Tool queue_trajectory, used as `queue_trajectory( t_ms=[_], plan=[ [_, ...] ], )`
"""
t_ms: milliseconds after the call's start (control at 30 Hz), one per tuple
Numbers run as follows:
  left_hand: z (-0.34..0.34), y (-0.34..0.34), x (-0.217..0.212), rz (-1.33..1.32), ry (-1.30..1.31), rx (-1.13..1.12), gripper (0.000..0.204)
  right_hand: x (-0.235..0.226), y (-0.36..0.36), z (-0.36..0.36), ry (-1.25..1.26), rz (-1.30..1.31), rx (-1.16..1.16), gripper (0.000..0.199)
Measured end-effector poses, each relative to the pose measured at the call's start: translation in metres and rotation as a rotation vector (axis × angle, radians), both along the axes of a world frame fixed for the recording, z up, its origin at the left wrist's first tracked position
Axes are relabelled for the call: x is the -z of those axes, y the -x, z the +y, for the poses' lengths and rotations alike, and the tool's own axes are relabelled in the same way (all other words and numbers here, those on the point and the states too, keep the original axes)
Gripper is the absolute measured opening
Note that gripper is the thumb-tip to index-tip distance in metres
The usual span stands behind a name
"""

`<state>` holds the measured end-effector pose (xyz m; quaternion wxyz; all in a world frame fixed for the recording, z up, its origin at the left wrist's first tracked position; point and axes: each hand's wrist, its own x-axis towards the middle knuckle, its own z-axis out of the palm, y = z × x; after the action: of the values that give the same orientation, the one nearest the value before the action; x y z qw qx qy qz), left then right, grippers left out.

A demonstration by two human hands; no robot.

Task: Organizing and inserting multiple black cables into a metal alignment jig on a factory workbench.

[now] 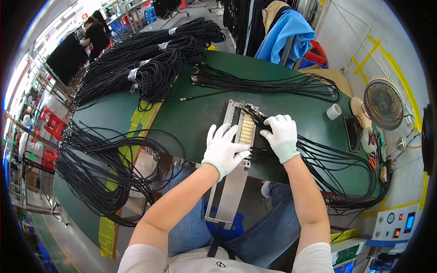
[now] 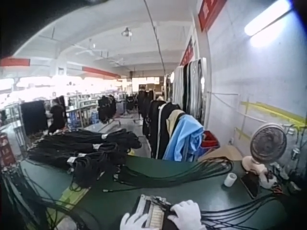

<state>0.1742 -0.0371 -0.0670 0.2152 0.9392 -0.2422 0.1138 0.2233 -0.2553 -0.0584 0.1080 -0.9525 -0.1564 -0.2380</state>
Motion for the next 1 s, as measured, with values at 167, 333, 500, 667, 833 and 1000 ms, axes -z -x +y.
queue_trajectory(
  t_ms=[167,333,500,667,833,1000],
  plan=[
    [0.005,-0.003,0.016,-0.082,0.148,0.037,0.021,0.015,-0.01,0.005,0.078,-0.033,0.023,0.019],
    [0.005,-0.007,0.016,-0.125,0.223,0.049,0.017,0.013,-0.011,0.0,-0.041,-0.079,0.005,0.014],
    [0.014,-0.016,0.022,-0.009,0.639,-0.086,0.018,-0.005,-0.004,-0.002,-0.219,-0.124,-0.142,0.011],
    [0.015,-0.02,0.01,-0.156,0.582,-0.197,0.014,-0.012,0.009,-0.003,-0.245,0.098,-0.391,0.011],
    [0.01,-0.016,0.007,-0.184,0.543,-0.058,0.014,-0.02,0.023,0.022,-0.311,0.044,-0.474,0.024],
    [0.014,-0.013,0.002,-0.221,0.613,-0.022,0.014,-0.025,0.033,0.038,-0.316,0.164,-0.44,0.021]
  ],
)
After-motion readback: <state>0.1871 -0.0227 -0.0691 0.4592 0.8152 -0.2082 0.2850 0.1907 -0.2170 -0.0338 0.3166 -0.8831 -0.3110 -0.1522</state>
